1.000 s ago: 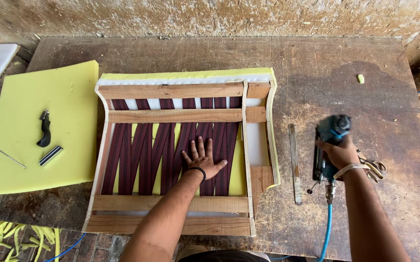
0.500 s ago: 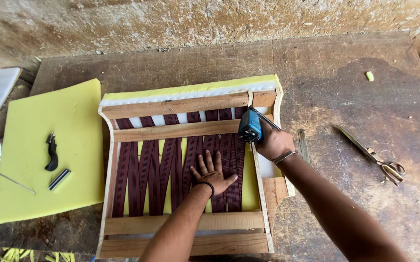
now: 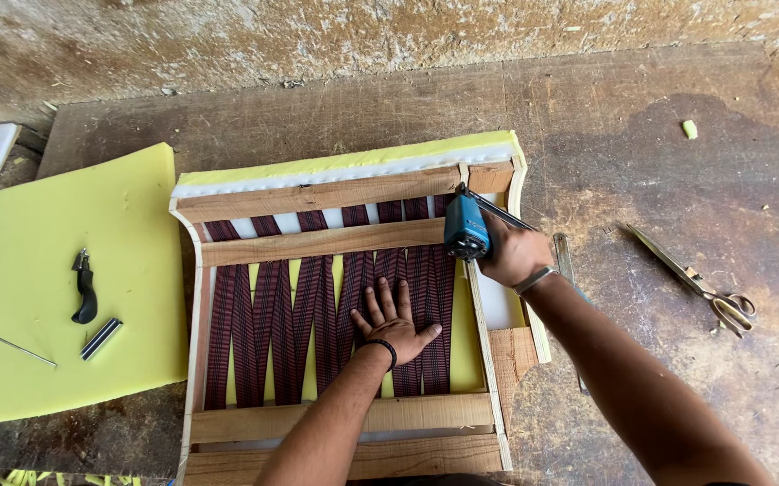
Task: The person cuts a large yellow foam sheet along marked lines using a long knife, then places the cut foam onto a wooden chair frame with woven straps and secures it with a pneumatic nail gun.
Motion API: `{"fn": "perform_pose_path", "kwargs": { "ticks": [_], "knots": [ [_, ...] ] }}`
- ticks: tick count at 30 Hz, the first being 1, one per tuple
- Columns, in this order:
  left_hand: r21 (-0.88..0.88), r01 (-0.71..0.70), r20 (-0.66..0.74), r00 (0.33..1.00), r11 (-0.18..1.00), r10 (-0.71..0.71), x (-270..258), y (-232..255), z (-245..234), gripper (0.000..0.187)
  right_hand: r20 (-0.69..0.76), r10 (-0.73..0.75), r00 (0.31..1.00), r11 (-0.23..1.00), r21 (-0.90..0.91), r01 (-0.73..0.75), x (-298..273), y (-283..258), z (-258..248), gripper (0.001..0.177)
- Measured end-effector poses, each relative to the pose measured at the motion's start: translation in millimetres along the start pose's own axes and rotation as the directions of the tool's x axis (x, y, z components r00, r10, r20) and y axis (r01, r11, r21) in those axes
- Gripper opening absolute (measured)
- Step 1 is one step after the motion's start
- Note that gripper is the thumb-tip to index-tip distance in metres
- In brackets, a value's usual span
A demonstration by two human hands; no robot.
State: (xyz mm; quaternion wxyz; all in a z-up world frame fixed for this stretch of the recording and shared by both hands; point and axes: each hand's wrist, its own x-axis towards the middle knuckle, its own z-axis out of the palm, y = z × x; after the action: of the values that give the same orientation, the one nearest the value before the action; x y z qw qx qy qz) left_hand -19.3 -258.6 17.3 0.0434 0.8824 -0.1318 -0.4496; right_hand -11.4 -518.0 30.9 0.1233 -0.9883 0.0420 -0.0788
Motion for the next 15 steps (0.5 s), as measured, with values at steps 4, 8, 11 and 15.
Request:
{"fn": "perform_pose_path", "kwargs": {
  "ticks": [4,8,11,15],
  "knots": [
    [-0.012,-0.004,-0.006,1.0,1.0,0.004,0.6,-2.6,0.3,0.116,0.02,0.031,0.999,1.0,0.005,-0.031,11.1,-11.5,-5.3,0.069],
    [-0.009,-0.013,-0.017,1.0,1.0,0.012,1.4,-2.3,0.6,0.117,0.032,-0.008,0.999,0.999,-0.053,0.01,11.0,-20.3,-15.7,0.071],
    [-0.013,-0.01,-0.014,1.0,1.0,0.01,2.2,-2.6,1.7,0.117,0.242,0.088,0.966,0.991,-0.118,-0.061,13.6,-29.8,-26.3,0.07],
    [-0.011,-0.006,-0.011,1.0,1.0,0.006,2.1,-3.9,0.9,0.117,0.473,0.166,0.865,0.983,-0.147,-0.109,25.6,-45.4,-44.2,0.064]
  ]
}}
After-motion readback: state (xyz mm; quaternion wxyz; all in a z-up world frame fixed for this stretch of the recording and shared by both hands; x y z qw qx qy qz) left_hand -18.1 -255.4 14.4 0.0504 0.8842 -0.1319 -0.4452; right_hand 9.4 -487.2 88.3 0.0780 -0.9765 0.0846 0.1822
